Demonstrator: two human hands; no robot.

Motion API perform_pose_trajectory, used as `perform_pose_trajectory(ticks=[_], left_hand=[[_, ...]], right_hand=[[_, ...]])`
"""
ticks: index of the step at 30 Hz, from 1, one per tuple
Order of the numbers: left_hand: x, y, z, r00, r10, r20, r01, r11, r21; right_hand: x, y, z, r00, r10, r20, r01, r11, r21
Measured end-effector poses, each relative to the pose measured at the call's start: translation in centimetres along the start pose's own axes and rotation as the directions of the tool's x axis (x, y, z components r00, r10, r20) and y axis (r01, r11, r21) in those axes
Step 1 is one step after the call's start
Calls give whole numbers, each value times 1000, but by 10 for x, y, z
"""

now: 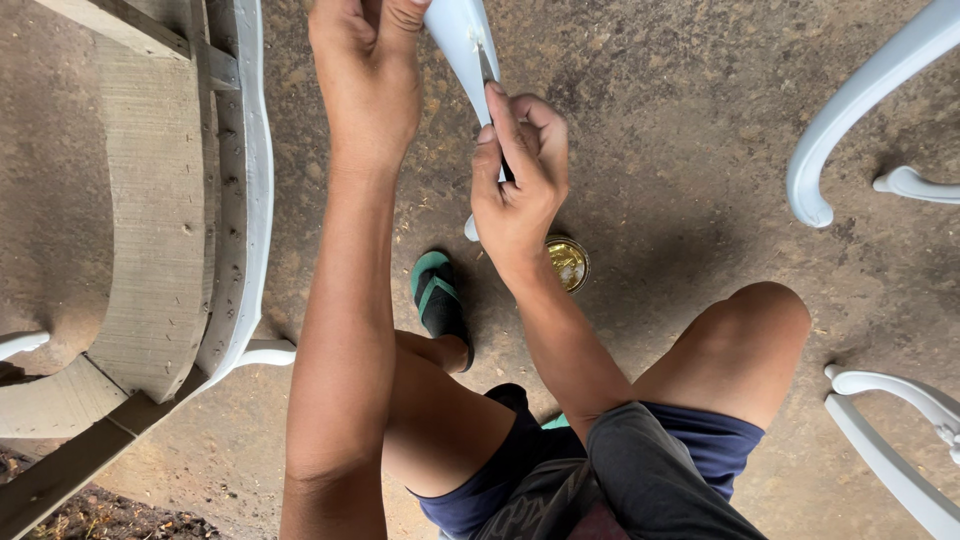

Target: The person kneels on the floor and uses a putty knife to apply a filler substance from a small can onto the legs of a white chair. They repeatedly dip the tool into the can and spread the filler along the chair legs.

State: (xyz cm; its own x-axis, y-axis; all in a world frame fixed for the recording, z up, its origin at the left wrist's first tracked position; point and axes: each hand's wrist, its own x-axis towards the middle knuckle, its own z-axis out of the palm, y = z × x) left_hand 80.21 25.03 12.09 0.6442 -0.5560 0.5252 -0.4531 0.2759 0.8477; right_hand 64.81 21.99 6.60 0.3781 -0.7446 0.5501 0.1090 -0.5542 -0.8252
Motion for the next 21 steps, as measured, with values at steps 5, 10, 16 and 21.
perform_pose_trajectory(ticks=[5, 10, 16, 21], left_hand=[[-2, -3, -1, 999, -50, -16, 50, 999, 22], [-4, -6, -3, 1000, 5, -1, -5, 1000, 16], [-5, -7, -4, 1000, -10, -1, 10, 999, 33], [-5, -8, -5, 999, -30, -9, 30, 1000, 4]], right_hand=[[3, 2, 8, 1000, 0, 11, 1, 999, -41], [-1, 6, 6, 1000, 11, 29, -12, 999, 42], [0, 10, 6, 1000, -4, -5, 4, 1000, 7], [-2, 7, 4, 999, 20, 30, -21, 1000, 20]])
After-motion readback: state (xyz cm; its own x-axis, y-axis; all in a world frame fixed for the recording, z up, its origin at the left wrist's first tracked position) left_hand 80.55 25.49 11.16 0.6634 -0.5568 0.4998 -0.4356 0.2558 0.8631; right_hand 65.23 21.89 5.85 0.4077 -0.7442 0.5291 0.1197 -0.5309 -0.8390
